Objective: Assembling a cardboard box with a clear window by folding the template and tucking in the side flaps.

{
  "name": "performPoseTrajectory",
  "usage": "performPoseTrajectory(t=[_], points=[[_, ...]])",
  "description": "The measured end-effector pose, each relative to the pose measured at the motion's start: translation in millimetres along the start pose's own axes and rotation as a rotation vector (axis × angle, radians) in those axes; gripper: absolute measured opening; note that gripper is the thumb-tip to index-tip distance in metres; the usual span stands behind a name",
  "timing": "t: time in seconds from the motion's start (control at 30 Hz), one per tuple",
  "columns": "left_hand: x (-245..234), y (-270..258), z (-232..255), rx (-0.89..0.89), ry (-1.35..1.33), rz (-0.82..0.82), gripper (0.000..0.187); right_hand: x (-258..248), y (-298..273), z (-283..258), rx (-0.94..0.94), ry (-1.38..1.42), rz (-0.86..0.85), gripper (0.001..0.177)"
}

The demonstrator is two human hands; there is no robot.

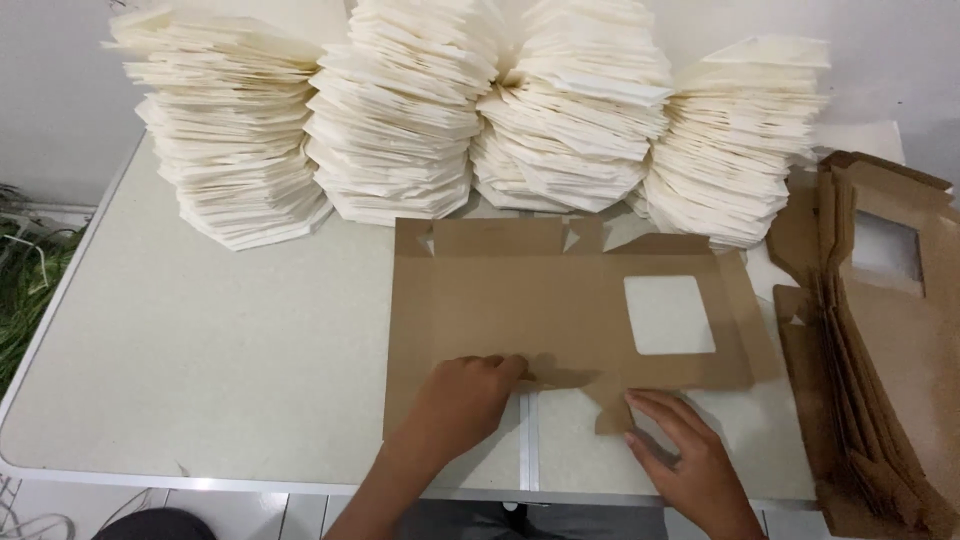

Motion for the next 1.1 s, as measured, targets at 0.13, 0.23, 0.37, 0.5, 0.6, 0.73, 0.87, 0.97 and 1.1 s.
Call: performPoseTrajectory(t=[0.13,0.23,0.37,0.5,0.6,0.73,0.87,0.97,1.1], points=[[-5,10,-4,-0.015,-0.184,-0.184,0.031,9,4,6,0.008,0.073,-0.038,0.04],[1,23,-12,-0.038,-0.279,-0.383,0.048,3,8,-3,-0.134,0.117,0.096,0.022],[-11,43,-20,-0.013,-0.338,-0.478,0.032,-1,10,-2,-0.078,0.116,0.145,0.02],[-10,55,-31,0.008,-0.754,-0.485,0.027,-8,13,-11,-0.049,0.114,0.257,0.02],[-10,58,-29,-0.001,-0.872,-0.44,0.024,-10,18,-10,-0.02,0.077,0.301,0.017],[-18,45,-17,0.049,-0.877,-0.405,0.025,-3,19,-6,0.044,0.106,0.303,0.016],[-18,43,-10,0.208,-0.796,-0.326,0.019,-2,22,-27,-0.119,0.09,0.334,0.017],[-19,42,-10,0.221,-0.809,-0.294,0.026,0,22,-36,-0.155,0.027,0.346,0.022],[-18,43,-11,0.21,-0.853,-0.27,0.029,-1,21,-51,-0.267,-0.032,0.41,0.024]])
Point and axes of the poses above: each hand's wrist, its own y-axis towards the middle knuckle, its own x-axis out of the palm, z = x × y, the point moved 10 cm from there along y, towards the middle knuckle, and after that the axes turned 2 degrees about z, right-handed, at the moved point
